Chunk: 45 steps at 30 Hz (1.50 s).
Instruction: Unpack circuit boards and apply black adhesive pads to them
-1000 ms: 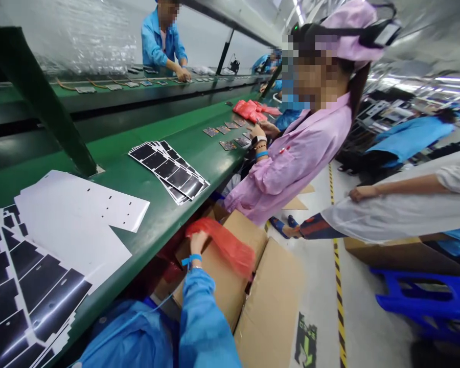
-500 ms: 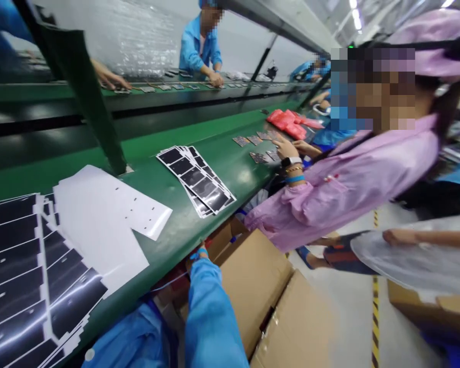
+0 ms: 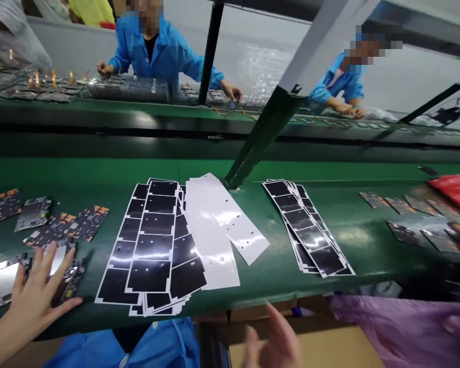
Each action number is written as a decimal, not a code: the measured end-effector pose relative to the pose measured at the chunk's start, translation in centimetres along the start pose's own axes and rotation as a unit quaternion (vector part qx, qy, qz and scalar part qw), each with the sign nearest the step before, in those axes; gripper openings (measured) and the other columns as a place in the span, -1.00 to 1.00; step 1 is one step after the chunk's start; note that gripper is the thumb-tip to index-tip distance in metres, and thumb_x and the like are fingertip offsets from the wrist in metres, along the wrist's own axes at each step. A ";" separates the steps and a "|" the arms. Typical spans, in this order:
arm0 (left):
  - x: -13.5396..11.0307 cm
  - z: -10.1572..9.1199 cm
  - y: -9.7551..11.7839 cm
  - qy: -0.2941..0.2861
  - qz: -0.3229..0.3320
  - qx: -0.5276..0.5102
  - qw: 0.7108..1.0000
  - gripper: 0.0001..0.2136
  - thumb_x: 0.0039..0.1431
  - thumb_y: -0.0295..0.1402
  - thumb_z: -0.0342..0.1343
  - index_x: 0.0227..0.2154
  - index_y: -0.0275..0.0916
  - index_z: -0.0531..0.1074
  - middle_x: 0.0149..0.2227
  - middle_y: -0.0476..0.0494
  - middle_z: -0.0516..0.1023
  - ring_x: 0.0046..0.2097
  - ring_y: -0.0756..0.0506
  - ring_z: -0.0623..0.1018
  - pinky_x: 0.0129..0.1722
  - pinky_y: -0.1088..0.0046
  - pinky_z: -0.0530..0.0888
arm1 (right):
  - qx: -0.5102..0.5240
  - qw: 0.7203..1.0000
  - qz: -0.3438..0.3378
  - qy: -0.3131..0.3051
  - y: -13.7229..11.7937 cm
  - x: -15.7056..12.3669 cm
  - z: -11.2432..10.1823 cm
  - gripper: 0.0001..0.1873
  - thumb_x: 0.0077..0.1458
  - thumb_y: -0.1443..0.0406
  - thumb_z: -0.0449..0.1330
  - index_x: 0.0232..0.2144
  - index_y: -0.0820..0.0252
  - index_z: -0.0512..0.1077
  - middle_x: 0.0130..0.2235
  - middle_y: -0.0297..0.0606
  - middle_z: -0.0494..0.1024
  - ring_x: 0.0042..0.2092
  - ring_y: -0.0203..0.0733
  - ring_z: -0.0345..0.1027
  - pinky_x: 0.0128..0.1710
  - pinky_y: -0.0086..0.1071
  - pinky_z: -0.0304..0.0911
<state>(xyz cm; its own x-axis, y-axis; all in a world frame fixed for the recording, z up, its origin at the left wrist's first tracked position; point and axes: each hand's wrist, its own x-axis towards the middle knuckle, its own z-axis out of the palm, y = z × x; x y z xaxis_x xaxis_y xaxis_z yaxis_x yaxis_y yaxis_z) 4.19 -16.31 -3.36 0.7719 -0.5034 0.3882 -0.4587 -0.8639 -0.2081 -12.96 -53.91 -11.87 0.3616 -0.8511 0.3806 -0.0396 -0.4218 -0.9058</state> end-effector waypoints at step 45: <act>0.9 -2.8 8.9 0.011 -0.018 -0.600 0.799 -0.89 0.32 -0.57 0.04 -0.29 -0.25 0.35 -0.31 0.01 0.36 -0.25 0.13 0.42 -0.21 0.74 0.37 | 0.128 0.833 -0.359 -0.401 -13.8 -3.3 11.4 -0.80 0.18 0.56 0.18 -0.19 0.26 0.38 -0.23 -0.36 0.53 -0.21 -0.44 0.43 0.38 -0.19 0.14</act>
<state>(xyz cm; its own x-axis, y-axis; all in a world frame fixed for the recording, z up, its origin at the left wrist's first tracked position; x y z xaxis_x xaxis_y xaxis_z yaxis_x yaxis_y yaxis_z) -0.41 -24.42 -2.31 0.7922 -0.4666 0.3932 -0.5385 -0.2317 0.8101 -2.98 -41.65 -2.73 0.7168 0.1183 0.6872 0.6181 -0.5640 -0.5476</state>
